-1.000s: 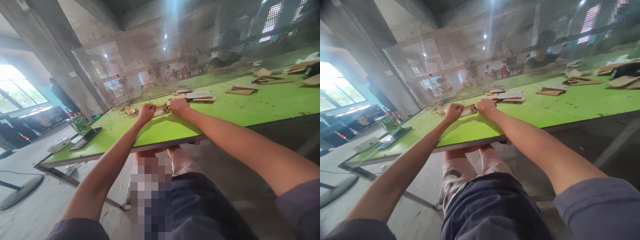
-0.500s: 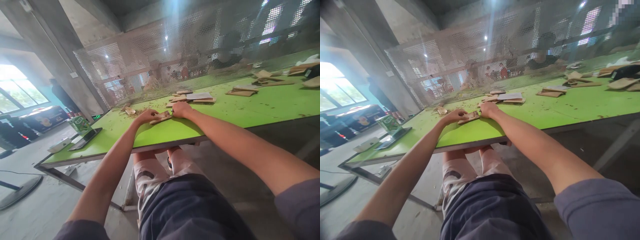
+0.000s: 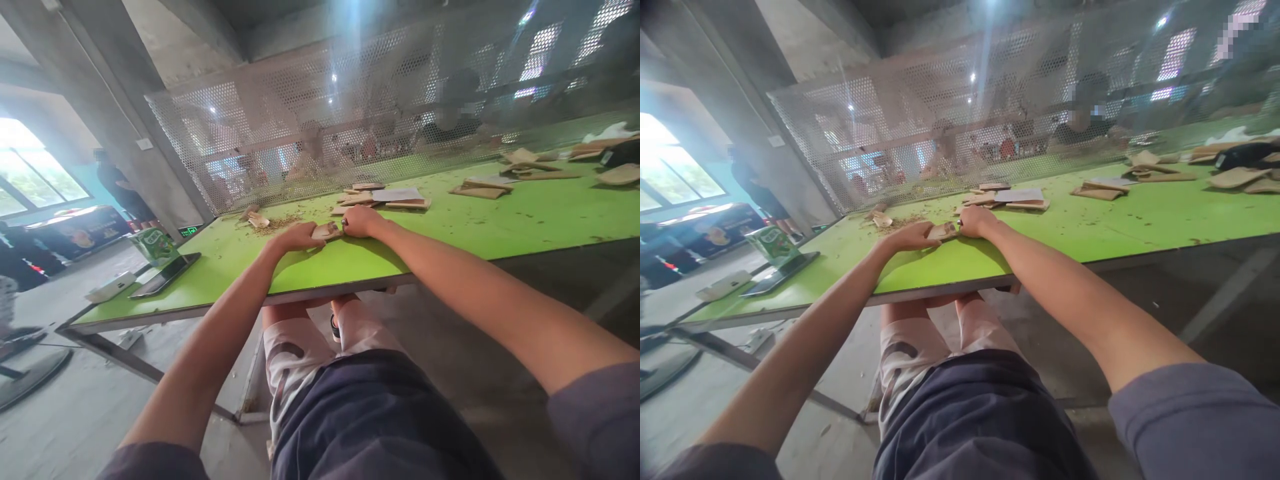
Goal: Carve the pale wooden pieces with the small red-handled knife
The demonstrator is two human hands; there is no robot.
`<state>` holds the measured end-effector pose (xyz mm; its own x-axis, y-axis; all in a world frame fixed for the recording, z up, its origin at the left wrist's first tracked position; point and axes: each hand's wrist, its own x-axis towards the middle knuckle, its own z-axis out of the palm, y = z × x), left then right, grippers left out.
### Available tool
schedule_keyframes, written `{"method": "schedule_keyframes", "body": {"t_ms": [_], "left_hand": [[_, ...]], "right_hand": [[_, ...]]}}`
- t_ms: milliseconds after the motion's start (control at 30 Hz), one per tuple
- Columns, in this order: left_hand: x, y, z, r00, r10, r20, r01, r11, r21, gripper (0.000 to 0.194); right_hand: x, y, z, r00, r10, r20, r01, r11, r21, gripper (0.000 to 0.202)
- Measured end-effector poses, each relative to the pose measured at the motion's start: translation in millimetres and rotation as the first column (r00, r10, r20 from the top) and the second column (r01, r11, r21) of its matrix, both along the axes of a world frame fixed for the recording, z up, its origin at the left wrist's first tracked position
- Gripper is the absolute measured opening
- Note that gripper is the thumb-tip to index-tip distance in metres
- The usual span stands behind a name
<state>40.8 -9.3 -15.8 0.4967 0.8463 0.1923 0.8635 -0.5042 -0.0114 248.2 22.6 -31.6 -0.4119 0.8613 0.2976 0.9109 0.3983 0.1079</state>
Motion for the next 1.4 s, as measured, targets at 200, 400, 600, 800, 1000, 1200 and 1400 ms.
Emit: {"method": "schedule_keyframes", "body": {"t_ms": [200, 400, 600, 800, 1000, 1200, 1400], "left_hand": [[4, -8, 3.4, 0.977, 0.145, -0.154, -0.083, 0.932, 0.353, 0.025], [10, -15, 7.1, 0.964, 0.180, -0.196, -0.083, 0.904, 0.420, 0.032], [9, -14, 7.4, 0.960, 0.208, -0.186, -0.108, 0.891, 0.441, 0.036], [14, -21, 9.6, 0.963, 0.155, -0.220, -0.009, 0.837, 0.547, 0.032], [16, -23, 9.3, 0.959, 0.177, -0.221, -0.017, 0.815, 0.579, 0.032], [17, -23, 7.4, 0.955, 0.201, -0.217, -0.034, 0.803, 0.595, 0.031], [15, -14, 2.0, 0.957, 0.186, -0.221, -0.056, 0.870, 0.490, 0.030]], "right_hand": [[-3, 0, 0.0, 0.999, 0.032, 0.010, -0.032, 0.999, -0.001, 0.035], [-6, -6, 1.1, 0.996, 0.089, 0.005, -0.089, 0.996, -0.002, 0.033], [-6, -10, 1.7, 0.994, 0.110, 0.009, -0.110, 0.994, -0.004, 0.032], [-5, -14, 5.1, 0.986, 0.169, 0.008, -0.169, 0.985, -0.038, 0.032], [-6, -17, 9.7, 0.979, 0.202, 0.015, -0.201, 0.977, -0.067, 0.032], [-8, -13, 7.7, 0.992, 0.125, 0.027, -0.124, 0.991, -0.051, 0.033], [-12, -16, 6.1, 0.998, -0.049, 0.027, 0.048, 0.997, 0.060, 0.037]]}}
